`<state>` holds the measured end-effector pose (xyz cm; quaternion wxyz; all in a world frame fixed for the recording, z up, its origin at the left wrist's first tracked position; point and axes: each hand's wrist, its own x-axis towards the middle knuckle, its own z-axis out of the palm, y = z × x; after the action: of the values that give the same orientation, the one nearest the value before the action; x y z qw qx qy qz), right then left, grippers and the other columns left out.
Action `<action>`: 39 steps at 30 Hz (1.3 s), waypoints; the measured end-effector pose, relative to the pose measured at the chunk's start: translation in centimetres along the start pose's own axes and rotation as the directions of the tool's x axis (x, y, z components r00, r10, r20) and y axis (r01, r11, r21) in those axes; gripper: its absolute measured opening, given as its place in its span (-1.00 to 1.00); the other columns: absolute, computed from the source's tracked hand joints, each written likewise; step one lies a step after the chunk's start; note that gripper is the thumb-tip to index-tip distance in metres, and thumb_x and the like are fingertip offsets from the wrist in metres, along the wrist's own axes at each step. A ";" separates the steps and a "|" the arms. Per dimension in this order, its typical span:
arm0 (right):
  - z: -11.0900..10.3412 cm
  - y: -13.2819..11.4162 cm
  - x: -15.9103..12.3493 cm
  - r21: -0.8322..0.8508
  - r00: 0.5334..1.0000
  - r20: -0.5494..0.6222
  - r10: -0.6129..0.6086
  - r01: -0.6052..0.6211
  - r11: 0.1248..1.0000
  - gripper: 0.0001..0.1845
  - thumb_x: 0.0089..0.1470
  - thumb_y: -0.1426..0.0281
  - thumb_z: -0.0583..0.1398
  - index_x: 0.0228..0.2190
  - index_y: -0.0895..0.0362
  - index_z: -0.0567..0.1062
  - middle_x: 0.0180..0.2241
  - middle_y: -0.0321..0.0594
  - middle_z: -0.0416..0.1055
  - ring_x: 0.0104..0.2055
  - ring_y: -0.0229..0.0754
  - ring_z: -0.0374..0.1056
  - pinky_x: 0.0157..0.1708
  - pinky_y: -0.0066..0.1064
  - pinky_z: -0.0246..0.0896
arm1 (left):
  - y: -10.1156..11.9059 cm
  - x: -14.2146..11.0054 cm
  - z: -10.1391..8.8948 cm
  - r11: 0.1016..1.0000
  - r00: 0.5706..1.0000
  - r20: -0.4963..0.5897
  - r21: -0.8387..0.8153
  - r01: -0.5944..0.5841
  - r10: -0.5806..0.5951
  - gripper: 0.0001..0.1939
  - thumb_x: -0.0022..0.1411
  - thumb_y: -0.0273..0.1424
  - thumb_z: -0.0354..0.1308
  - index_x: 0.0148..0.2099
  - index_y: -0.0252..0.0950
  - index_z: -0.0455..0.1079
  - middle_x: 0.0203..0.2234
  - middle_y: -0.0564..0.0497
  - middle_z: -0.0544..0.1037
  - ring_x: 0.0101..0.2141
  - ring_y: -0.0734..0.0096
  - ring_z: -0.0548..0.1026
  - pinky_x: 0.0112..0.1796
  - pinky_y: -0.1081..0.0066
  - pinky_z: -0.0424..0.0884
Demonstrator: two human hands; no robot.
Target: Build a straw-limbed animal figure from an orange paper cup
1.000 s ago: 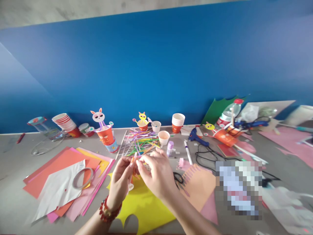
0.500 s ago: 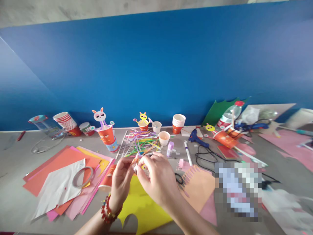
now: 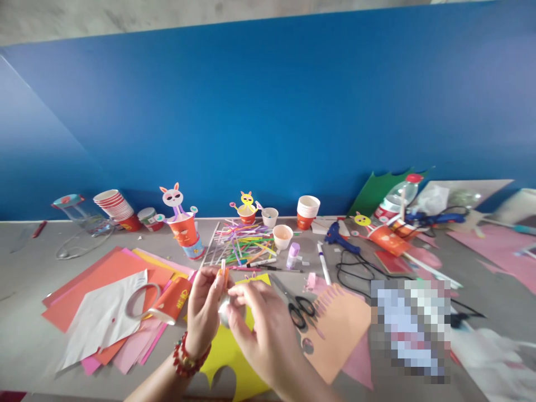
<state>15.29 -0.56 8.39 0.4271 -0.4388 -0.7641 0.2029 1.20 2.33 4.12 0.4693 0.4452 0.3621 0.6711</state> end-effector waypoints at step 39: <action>1.5 1.8 -1.4 0.036 1.000 0.000 -0.024 0.024 0.999 -0.79 0.18 0.29 0.24 -0.40 0.08 0.33 -0.40 -0.25 0.36 -0.32 -0.11 0.32 -0.31 -0.30 0.24 | 0.9 -0.5 1.4 0.923 0.960 -0.002 -0.276 0.268 -0.279 -0.78 0.23 -0.27 0.29 -0.31 -0.29 0.36 -0.44 0.05 0.48 -0.43 0.49 0.42 -0.28 0.45 0.38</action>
<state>15.27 -0.71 5.59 0.4374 -0.4217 -0.7656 0.2115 2.34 1.65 5.32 0.6075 0.3077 0.3344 0.6515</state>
